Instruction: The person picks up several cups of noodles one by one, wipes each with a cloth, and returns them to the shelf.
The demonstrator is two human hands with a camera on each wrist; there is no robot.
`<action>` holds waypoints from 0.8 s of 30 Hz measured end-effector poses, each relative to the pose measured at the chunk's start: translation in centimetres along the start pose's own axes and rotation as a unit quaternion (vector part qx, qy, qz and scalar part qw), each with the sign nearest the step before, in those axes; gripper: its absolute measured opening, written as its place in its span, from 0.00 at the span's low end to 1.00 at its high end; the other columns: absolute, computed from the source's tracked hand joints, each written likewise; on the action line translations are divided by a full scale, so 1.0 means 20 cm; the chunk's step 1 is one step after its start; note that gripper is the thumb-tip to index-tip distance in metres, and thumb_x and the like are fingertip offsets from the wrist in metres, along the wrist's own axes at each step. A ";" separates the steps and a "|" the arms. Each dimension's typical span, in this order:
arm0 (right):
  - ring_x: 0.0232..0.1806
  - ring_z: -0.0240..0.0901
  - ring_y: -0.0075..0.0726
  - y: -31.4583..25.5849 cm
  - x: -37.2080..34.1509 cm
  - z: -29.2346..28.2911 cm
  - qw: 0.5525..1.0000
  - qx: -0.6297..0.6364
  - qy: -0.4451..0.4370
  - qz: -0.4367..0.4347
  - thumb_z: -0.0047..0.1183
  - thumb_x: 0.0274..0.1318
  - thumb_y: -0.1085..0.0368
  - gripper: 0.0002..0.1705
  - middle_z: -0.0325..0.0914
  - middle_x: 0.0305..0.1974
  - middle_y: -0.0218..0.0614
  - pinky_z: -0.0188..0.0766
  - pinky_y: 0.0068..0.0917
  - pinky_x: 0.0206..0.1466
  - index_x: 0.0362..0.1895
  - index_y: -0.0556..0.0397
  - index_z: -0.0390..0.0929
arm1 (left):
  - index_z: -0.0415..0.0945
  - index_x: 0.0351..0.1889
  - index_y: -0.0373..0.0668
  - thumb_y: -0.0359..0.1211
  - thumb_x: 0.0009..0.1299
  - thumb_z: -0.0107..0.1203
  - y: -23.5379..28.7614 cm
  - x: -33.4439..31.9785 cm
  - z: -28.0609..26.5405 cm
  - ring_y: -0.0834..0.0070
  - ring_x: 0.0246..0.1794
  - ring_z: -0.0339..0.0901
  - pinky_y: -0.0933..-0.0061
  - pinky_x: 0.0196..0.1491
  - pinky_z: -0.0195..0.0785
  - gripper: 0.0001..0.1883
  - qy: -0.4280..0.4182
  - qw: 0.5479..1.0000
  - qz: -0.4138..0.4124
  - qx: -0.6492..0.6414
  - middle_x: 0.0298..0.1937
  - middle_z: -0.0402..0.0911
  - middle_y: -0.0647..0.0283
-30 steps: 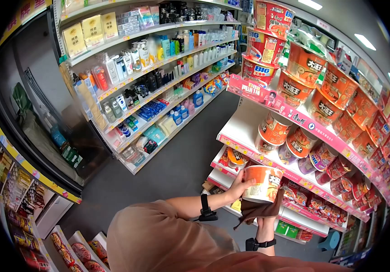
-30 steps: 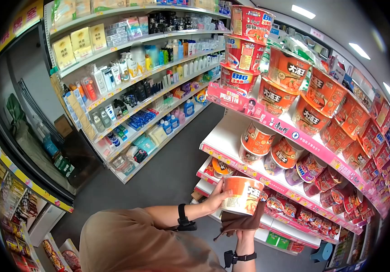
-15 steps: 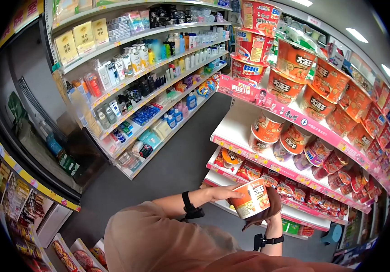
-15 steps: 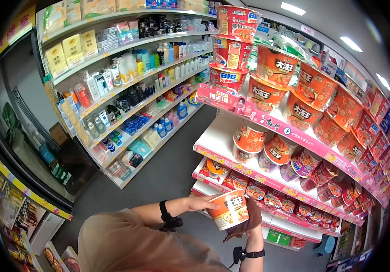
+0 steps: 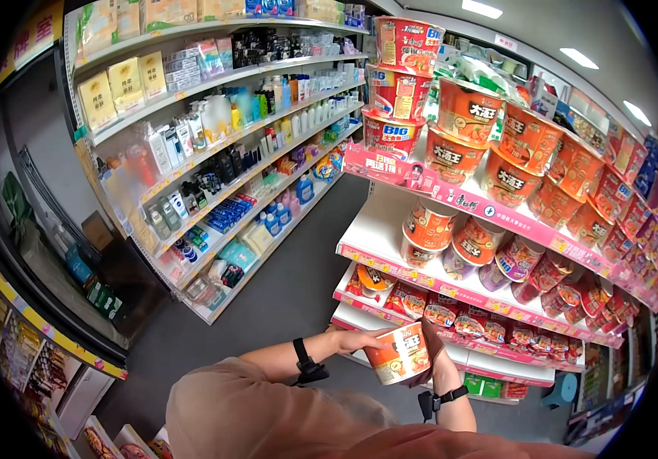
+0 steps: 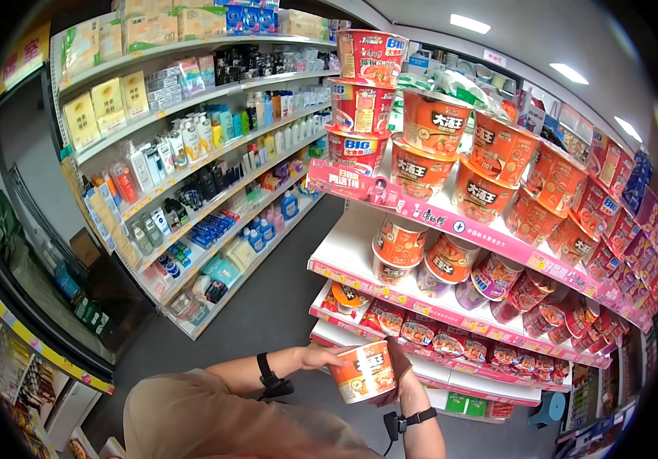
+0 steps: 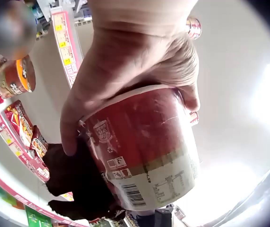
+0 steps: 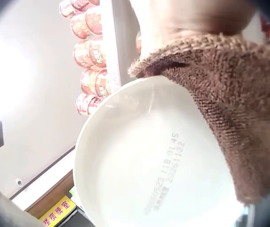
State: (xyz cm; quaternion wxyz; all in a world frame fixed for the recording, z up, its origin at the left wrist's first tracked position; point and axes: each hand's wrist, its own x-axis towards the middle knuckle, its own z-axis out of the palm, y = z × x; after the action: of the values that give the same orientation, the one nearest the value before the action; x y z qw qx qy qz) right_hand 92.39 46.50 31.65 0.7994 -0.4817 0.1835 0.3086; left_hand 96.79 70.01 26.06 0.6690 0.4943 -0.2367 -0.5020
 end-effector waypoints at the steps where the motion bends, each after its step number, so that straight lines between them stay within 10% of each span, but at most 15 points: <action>1: 0.42 0.84 0.46 -0.01 0.00 -0.01 0.999 0.012 -0.024 0.033 0.39 0.68 0.30 0.38 0.84 0.49 0.48 0.81 0.43 0.47 0.55 0.51 0.78 | 0.40 0.83 0.46 0.40 0.75 0.55 -0.01 0.01 0.00 0.69 0.80 0.48 0.64 0.78 0.42 0.44 -0.008 0.999 -0.008 -0.034 0.81 0.54 0.57; 6: 0.41 0.84 0.43 0.00 0.05 -0.03 0.998 -0.008 -0.047 0.041 0.40 0.69 0.32 0.36 0.85 0.48 0.46 0.81 0.41 0.46 0.54 0.51 0.78 | 0.38 0.83 0.46 0.37 0.71 0.56 0.06 -0.07 0.16 0.67 0.81 0.50 0.63 0.79 0.43 0.47 0.001 0.978 0.171 0.123 0.81 0.52 0.57; 14: 0.40 0.84 0.39 -0.01 0.07 0.00 0.997 -0.077 0.006 -0.032 0.41 0.71 0.35 0.33 0.85 0.47 0.43 0.82 0.39 0.44 0.52 0.50 0.78 | 0.41 0.83 0.43 0.34 0.62 0.57 0.07 -0.08 0.20 0.66 0.79 0.55 0.63 0.77 0.48 0.51 0.022 0.984 0.177 0.002 0.80 0.55 0.55; 20: 0.29 0.82 0.36 -0.03 -0.11 0.09 0.969 -0.103 0.003 -0.225 0.55 0.66 0.55 0.16 0.83 0.37 0.41 0.76 0.31 0.29 0.47 0.55 0.76 | 0.46 0.82 0.42 0.32 0.63 0.55 0.04 -0.05 0.20 0.68 0.76 0.60 0.66 0.76 0.51 0.47 0.033 0.981 0.184 -0.044 0.78 0.60 0.55; 21: 0.31 0.81 0.40 -0.03 -0.16 0.11 0.854 -0.406 0.034 -0.324 0.56 0.62 0.58 0.16 0.82 0.39 0.43 0.77 0.34 0.31 0.47 0.56 0.76 | 0.46 0.82 0.41 0.31 0.63 0.54 0.03 -0.04 0.21 0.69 0.76 0.60 0.66 0.76 0.51 0.46 0.059 0.981 0.183 -0.032 0.77 0.60 0.55; 23: 0.35 0.80 0.49 -0.11 -0.33 0.27 0.351 -0.843 0.074 -0.401 0.58 0.54 0.63 0.18 0.80 0.42 0.49 0.77 0.40 0.36 0.48 0.57 0.76 | 0.47 0.81 0.40 0.30 0.64 0.53 0.03 -0.02 0.21 0.69 0.76 0.60 0.67 0.75 0.51 0.45 0.109 0.977 0.182 -0.007 0.77 0.61 0.55; 24: 0.43 0.76 0.58 -0.07 -0.29 0.27 0.411 -0.767 0.038 -0.491 0.59 0.44 0.63 0.26 0.76 0.50 0.55 0.75 0.46 0.45 0.51 0.59 0.75 | 0.48 0.81 0.39 0.29 0.65 0.51 0.03 -0.02 0.21 0.71 0.75 0.61 0.69 0.75 0.52 0.43 0.116 0.976 0.180 -0.036 0.76 0.63 0.56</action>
State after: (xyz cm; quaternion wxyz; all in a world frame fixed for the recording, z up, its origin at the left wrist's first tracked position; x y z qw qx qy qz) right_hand 89.04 48.87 38.46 0.1036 -0.9131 -0.3677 -0.1428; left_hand 93.49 68.53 28.36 0.7885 0.4741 -0.2247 -0.3210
